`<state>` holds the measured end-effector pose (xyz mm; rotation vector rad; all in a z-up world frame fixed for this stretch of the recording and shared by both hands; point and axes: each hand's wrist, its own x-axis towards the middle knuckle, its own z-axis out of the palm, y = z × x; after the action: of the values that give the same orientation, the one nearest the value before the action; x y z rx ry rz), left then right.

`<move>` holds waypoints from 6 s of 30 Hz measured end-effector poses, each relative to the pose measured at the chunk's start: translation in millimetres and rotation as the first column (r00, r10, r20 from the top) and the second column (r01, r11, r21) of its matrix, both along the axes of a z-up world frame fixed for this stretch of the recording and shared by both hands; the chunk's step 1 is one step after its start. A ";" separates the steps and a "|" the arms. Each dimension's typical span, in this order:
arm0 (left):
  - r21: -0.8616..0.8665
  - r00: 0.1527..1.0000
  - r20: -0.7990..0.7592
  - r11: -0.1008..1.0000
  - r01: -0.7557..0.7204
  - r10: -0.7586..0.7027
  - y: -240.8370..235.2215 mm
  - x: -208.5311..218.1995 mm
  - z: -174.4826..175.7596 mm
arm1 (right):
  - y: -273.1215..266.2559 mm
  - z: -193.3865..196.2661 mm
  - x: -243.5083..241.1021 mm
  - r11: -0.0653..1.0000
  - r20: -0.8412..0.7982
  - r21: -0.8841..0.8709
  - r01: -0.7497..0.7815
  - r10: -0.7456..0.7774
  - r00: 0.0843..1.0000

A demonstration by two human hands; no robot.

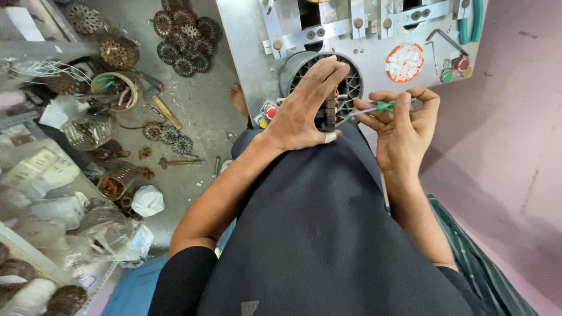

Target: The person works on a fan motor stator, using a small screwdriver to manipulate and tuck wires into the coils on a workshop table.

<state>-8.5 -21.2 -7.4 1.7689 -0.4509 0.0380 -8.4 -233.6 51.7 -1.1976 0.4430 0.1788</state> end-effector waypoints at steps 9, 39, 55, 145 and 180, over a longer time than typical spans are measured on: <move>-0.297 0.965 -0.195 0.948 0.114 -0.177 27.2 11.4 -3.8 | 29.3 -3.6 -34.2 0.843 0.460 -0.538 0.017 0.277 0.844; -0.578 0.880 -0.256 0.793 0.193 -0.401 29.1 33.6 -17.6 | 42.9 43.5 12.5 0.640 0.301 -0.755 -0.140 0.529 0.793; -0.436 0.909 -0.314 0.892 0.118 -0.274 26.0 26.4 -12.1 | 13.2 31.3 73.3 0.510 0.060 -0.671 -0.538 0.760 0.647; -0.148 0.921 -0.363 0.967 -0.209 0.144 -20.8 -34.3 80.8 | 2.5 38.6 -11.4 0.730 0.033 -0.538 -0.421 0.517 0.855; -0.453 0.933 -0.291 0.890 0.061 -0.212 20.1 23.2 4.1 | 30.9 14.7 9.3 0.410 0.240 -0.910 -0.057 0.635 0.734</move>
<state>14.7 -1.1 -3.4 1.2606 -0.2903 -0.2444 0.9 -202.8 66.4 -2.2986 -0.3833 -0.0602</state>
